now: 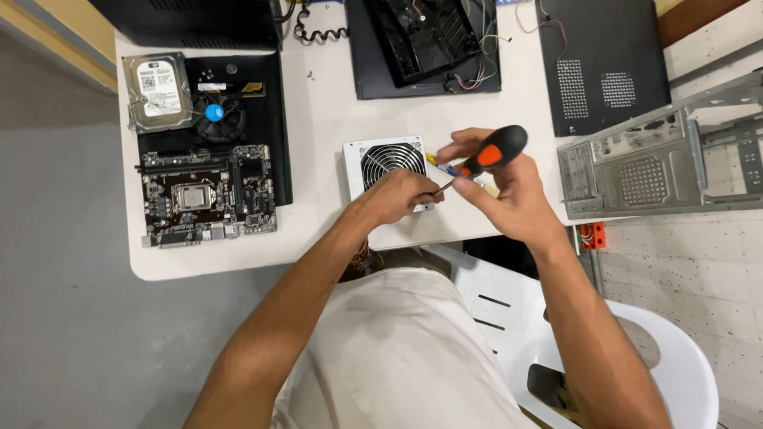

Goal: Reassembling a computer power supply unit by aligning the fan grill and fastening screws with a screwdriver.

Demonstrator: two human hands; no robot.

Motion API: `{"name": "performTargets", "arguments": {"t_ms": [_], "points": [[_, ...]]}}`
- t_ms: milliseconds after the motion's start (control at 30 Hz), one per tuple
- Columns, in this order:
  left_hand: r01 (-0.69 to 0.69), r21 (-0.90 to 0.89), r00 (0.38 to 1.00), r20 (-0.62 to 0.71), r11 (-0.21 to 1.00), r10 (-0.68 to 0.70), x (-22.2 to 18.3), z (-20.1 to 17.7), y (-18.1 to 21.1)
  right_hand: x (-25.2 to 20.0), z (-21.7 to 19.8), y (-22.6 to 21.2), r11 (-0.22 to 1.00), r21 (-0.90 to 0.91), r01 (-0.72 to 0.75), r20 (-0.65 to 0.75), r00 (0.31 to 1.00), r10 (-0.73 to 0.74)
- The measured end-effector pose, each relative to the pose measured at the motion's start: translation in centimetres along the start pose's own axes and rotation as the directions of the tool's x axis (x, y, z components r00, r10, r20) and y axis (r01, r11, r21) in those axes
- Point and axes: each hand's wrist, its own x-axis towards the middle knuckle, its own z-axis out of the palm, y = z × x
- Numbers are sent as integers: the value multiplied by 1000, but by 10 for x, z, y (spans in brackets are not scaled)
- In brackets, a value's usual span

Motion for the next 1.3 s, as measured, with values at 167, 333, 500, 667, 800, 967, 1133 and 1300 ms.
{"name": "performTargets", "arguments": {"t_ms": [167,333,500,667,800,967,1133,1300], "points": [[10,-18,999,-52,1000,-11,-5,-6,8,-6,0,-5,999,-35,-19,-110,994,15],[33,40,987,-160,999,-26,-8,22,-9,-2,-5,-13,992,-101,-73,-146,988,58],[3,122,985,-174,992,18,-11,11,5,4,-7,-37,974,-191,-121,61,989,134],[9,-71,954,-297,997,-30,-10,-19,-5,34,-3,-31,983,-163,-79,38,996,87],[43,-217,900,-416,975,-132,-20,-57,-40,69,15,11,999,-40,-3,-16,1000,2],[124,-248,879,-421,961,-222,-25,-81,-55,97,41,17,997,-69,45,20,999,-43],[197,-227,900,-344,954,-268,-39,-98,-44,102,39,18,994,-46,95,18,995,-94],[225,-212,896,-339,951,-288,-55,-84,-61,102,35,26,995,45,85,-54,995,-82]]}}
